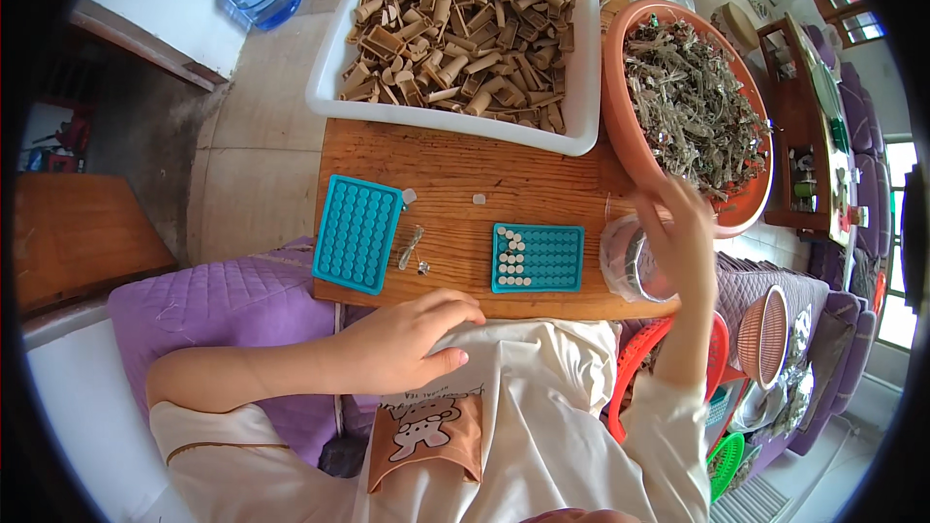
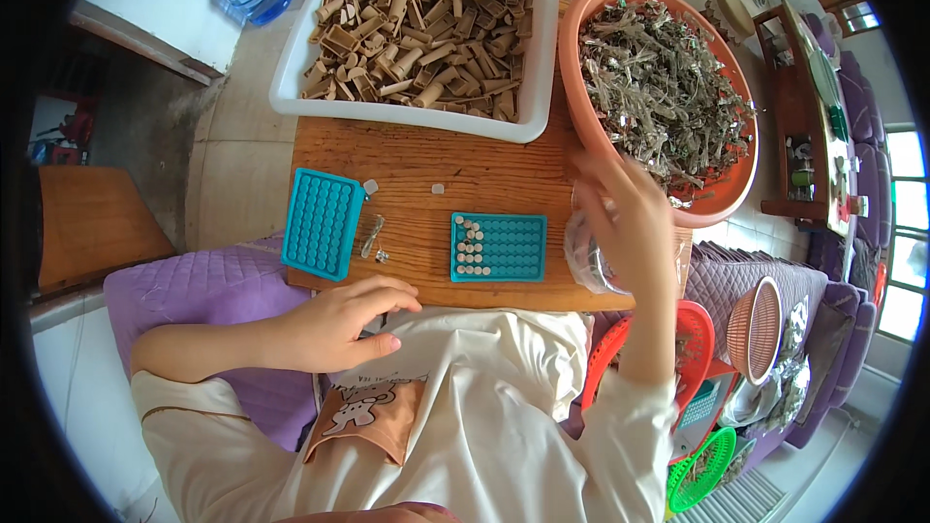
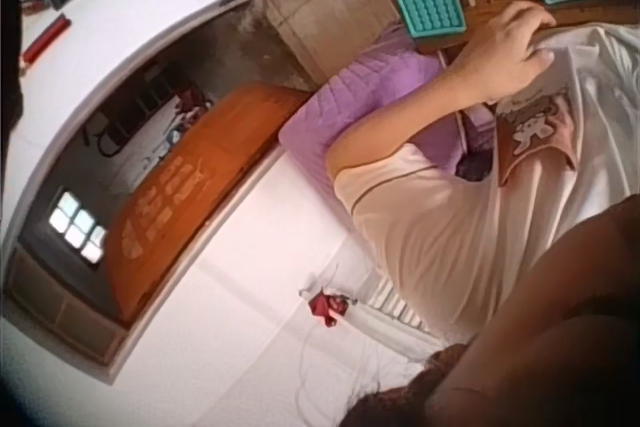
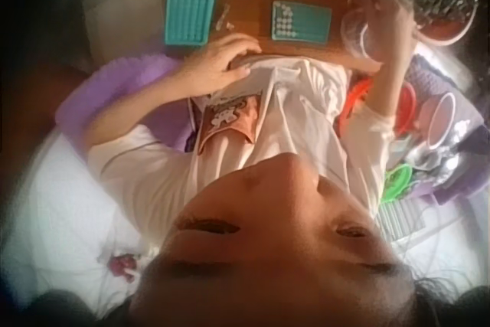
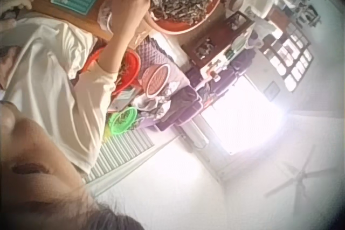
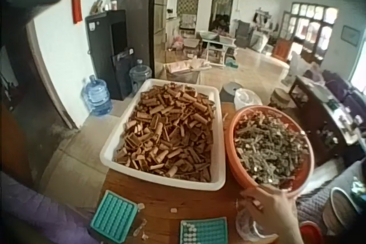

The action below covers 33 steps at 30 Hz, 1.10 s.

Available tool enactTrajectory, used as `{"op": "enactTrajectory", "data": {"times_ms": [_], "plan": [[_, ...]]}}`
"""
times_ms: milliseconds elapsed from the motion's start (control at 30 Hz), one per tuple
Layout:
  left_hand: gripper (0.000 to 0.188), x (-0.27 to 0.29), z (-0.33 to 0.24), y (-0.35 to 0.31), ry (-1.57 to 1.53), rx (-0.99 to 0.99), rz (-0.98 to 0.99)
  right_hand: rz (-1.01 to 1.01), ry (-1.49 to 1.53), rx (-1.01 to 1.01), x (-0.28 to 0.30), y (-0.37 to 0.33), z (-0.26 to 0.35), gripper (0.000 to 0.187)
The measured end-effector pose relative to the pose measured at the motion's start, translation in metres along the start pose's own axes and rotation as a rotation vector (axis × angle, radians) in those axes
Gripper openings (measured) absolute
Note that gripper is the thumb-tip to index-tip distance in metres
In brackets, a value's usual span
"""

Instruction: The person sits on the floor and assembles small cylindrical objects by inserting white circular pieces into them. They pick up a cylinder, insert pieces from a blue tray, and place the assembled unit into a clear container. The process is repeated continuously.

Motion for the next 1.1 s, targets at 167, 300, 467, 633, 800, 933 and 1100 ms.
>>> {"op": "enactTrajectory", "data": {"times_ms": [167,300,467,633,800,933,1100], "plan": [[0.024,-0.001,0.006,0.008,-0.466,0.251,0.021,-0.290,-0.208,0.098,-0.069,0.160,-0.003,0.014],[0.020,0.006,0.019,0.007,-0.620,0.288,-0.063,-0.075,-0.634,-0.094,-0.128,0.212,-0.025,0.017],[0.022,0.003,0.028,0.002,-0.839,0.396,-0.098,-0.074,-0.644,-0.034,-0.117,0.201,-0.003,0.017],[0.038,0.016,0.039,0.002,-1.294,0.402,-0.309,-0.361,-0.349,0.285,-0.052,0.137,0.064,0.017],[0.047,0.029,0.032,0.009,-1.491,0.292,-0.317,-0.261,0.187,0.934,-0.020,0.014,0.157,0.025],[0.043,0.018,0.038,0.007,-1.409,0.397,-0.249,-0.296,0.216,1.031,-0.034,-0.025,0.174,0.022],[0.035,0.009,0.053,0.000,-1.373,0.427,-0.196,-0.294,0.296,1.111,-0.031,-0.038,0.174,0.021]]}}
Point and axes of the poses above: each hand's wrist, its own y-axis towards the middle knuckle, its own x-axis out of the back of the hand, z = x × y, the point moved 9 cm from there along y, towards the middle knuckle, and after that the axes turned 13 degrees about -y, right-handed, at the moved point
